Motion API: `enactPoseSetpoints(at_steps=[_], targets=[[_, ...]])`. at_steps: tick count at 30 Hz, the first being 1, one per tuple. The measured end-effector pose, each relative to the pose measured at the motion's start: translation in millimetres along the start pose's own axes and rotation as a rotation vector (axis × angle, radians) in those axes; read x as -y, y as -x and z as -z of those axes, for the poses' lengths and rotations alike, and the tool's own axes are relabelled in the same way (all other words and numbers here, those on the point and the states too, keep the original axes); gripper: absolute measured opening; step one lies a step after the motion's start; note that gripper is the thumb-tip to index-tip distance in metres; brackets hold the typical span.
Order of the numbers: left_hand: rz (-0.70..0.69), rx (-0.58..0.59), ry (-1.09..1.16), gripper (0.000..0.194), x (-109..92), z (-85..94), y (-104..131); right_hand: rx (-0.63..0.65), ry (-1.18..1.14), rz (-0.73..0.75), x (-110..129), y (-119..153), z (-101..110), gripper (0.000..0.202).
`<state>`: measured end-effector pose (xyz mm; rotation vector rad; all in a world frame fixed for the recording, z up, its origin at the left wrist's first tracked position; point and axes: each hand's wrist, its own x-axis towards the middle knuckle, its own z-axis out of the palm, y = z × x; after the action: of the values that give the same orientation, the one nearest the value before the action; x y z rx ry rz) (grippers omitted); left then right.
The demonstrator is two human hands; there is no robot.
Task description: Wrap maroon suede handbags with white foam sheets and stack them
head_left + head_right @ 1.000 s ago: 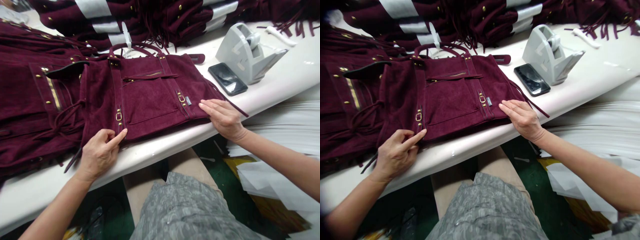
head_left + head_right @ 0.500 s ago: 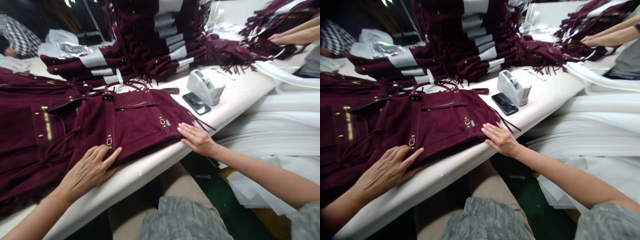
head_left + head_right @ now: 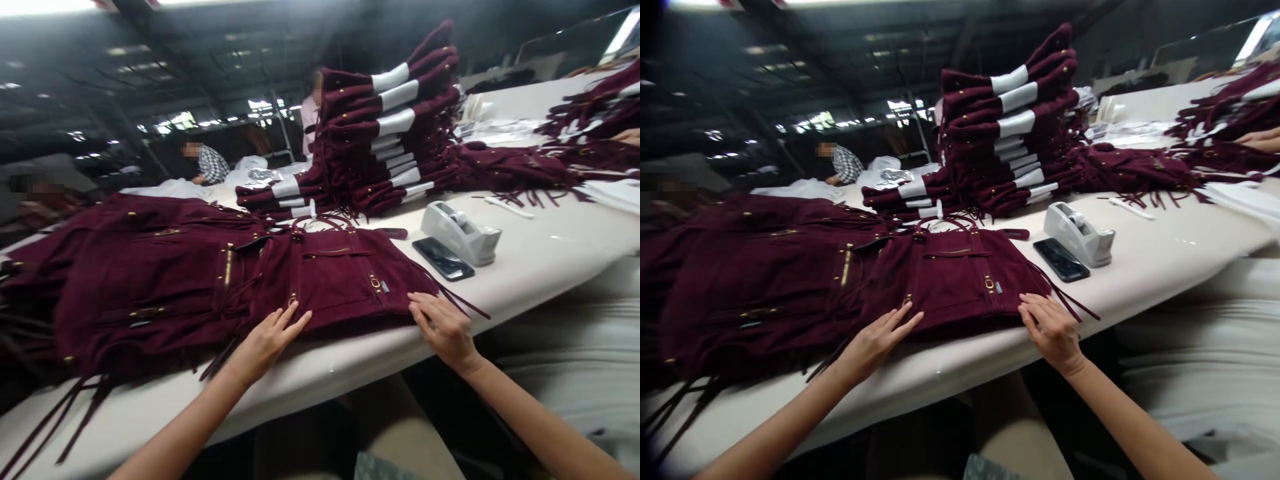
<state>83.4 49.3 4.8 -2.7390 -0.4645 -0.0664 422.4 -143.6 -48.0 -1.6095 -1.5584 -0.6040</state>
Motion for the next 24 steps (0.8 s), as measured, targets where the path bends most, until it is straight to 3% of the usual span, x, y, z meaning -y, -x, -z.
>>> enactPoseSetpoints(at_steps=[3, 7, 9, 11, 14, 16, 18, 21, 24], targets=[[0.012, -0.089, -0.049, 0.082, -25, 5.7, 15, 0.101, 0.156, -0.007, 3, -18, 13, 0.021], [0.071, -0.151, -0.158, 0.082, -70, 3.2, 34, 0.297, 0.268, 0.055, 18, -66, 45, 0.03], [0.136, -0.156, -0.167, 0.082, -84, 0.6, 40, 0.307, 0.228, 0.131, 26, -91, 52, 0.031], [0.172, -0.147, -0.141, 0.082, -90, -1.4, 41, 0.297, 0.192, 0.171, 27, -103, 46, 0.042], [0.192, -0.177, -0.079, 0.079, -94, -5.1, 43, 0.289, 0.188, 0.13, 18, -82, 15, 0.057], [0.2, -0.225, -0.026, 0.077, -96, -7.0, 46, 0.257, 0.191, 0.07, 6, -47, -8, 0.058], [0.201, -0.255, 0.026, 0.08, -100, -5.7, 50, 0.353, 0.209, 0.053, -9, -12, -25, 0.056], [0.236, -0.204, 0.139, 0.088, -106, 7.0, 53, 0.353, 0.199, 0.067, -27, 18, -35, 0.054], [0.323, -0.085, 0.367, 0.078, -105, 32.2, 52, 0.32, 0.13, 0.102, -34, 17, -34, 0.053]])
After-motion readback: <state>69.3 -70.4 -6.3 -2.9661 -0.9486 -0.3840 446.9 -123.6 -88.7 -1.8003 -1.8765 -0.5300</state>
